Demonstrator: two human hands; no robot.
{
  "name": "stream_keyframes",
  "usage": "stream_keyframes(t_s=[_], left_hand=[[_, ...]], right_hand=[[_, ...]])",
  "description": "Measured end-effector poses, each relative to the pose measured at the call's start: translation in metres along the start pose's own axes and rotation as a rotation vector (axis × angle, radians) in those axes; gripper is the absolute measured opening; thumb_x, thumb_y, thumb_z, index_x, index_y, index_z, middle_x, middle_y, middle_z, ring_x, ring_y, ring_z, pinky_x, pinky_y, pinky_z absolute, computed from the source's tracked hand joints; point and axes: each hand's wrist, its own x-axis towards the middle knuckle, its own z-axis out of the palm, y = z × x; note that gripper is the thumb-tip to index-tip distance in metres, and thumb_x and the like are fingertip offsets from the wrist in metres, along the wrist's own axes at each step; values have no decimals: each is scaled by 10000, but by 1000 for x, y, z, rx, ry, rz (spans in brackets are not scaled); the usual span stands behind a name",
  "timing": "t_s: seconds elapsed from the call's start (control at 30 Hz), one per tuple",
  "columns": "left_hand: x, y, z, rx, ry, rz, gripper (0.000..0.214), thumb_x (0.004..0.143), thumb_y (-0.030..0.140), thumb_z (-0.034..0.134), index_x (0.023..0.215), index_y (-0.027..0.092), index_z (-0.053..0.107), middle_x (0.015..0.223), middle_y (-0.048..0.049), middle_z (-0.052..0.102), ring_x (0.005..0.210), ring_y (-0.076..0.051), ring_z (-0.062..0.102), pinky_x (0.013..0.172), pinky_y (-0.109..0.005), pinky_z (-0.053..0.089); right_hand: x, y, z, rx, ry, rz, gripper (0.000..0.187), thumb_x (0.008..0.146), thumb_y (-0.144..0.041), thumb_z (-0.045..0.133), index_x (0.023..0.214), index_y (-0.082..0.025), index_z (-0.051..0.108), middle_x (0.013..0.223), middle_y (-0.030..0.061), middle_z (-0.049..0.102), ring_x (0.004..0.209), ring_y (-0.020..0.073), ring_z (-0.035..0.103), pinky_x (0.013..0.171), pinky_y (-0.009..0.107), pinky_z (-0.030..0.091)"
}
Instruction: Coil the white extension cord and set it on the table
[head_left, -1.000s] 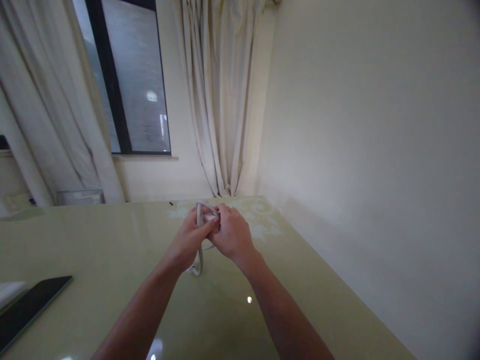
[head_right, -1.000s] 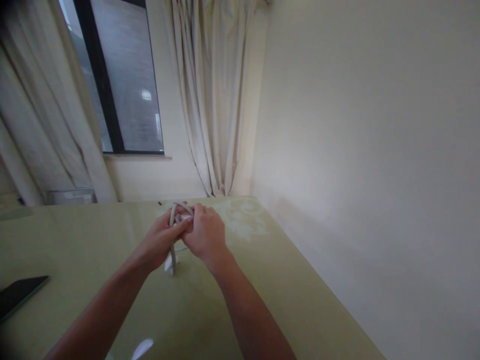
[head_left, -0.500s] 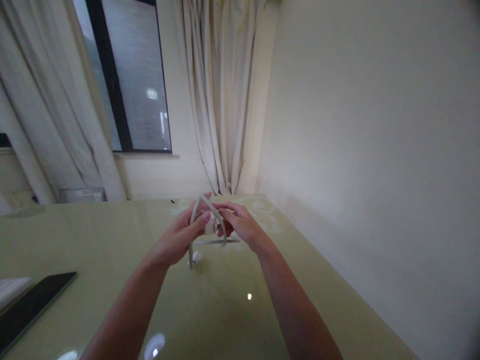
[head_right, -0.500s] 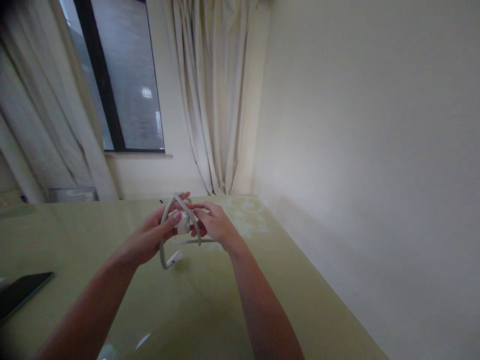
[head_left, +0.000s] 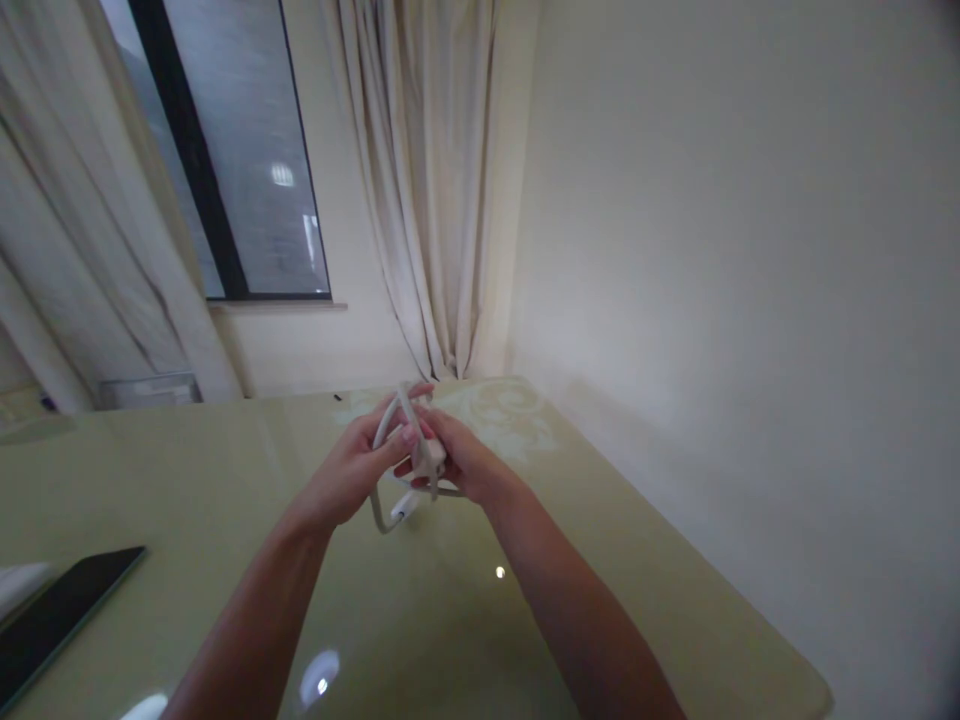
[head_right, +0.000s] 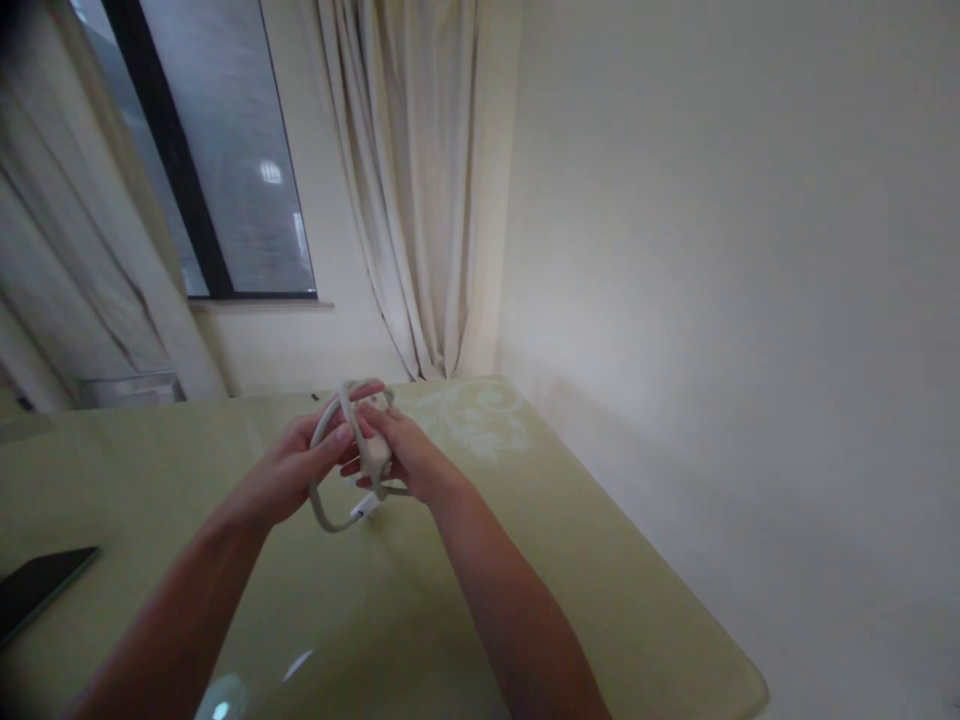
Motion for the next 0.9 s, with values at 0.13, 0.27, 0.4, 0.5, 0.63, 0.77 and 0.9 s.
stream_keyframes(t_s=[0.13,0.27,0.4,0.5,0.63,0.77,0.9], left_hand=[[1,4,-2,10,-132,24,360,691,473,963,850,189,808,1246,-161,744,1137,-351,686,886,-401,596],[4,8,-10,30,-78,-20,430,732,518,938,964,178,813,1243,-166,750,1097,-311,706,894,-402,614],[11,8,-14,-39,87,-15,471,701,527,955,936,165,768,922,-60,729,685,-135,648,644,-257,591],[16,11,-12,-197,217,4,323,801,398,905,895,152,719,718,44,557,513,-43,469,472,-143,443],[19,16,-10,-359,326,-31,156,976,238,706,859,144,661,636,73,451,434,-26,350,373,-111,308],[19,17,-11,-429,348,-84,202,1033,197,606,836,156,602,585,92,405,380,-17,292,335,-107,232],[21,9,-11,-408,323,-136,184,993,214,677,845,176,573,543,120,358,350,-15,269,326,-107,210]], right_hand=[[-2,-9,-12,110,38,-37,439,1005,-599,550,1069,-184,680,830,46,723,586,122,599,507,204,432],[-11,-23,-35,133,30,-52,434,993,-542,513,1152,-163,656,835,71,723,562,115,548,515,204,383],[-28,-38,-50,63,-1,-143,509,919,-564,560,1231,-179,676,803,45,671,546,118,458,501,227,311],[-44,-48,-54,-31,-82,-207,581,872,-591,596,1268,-180,700,774,37,644,548,117,402,506,241,280],[-60,-54,-56,-98,-156,-266,645,808,-587,614,1290,-170,711,763,61,662,588,147,429,492,247,261],[-65,-53,-61,-139,-293,-260,675,714,-505,702,1308,-185,715,926,96,738,599,154,512,475,244,299],[-73,-53,-65,-207,-441,-228,809,591,-540,792,1308,-171,728,828,77,713,611,181,577,534,288,412]])
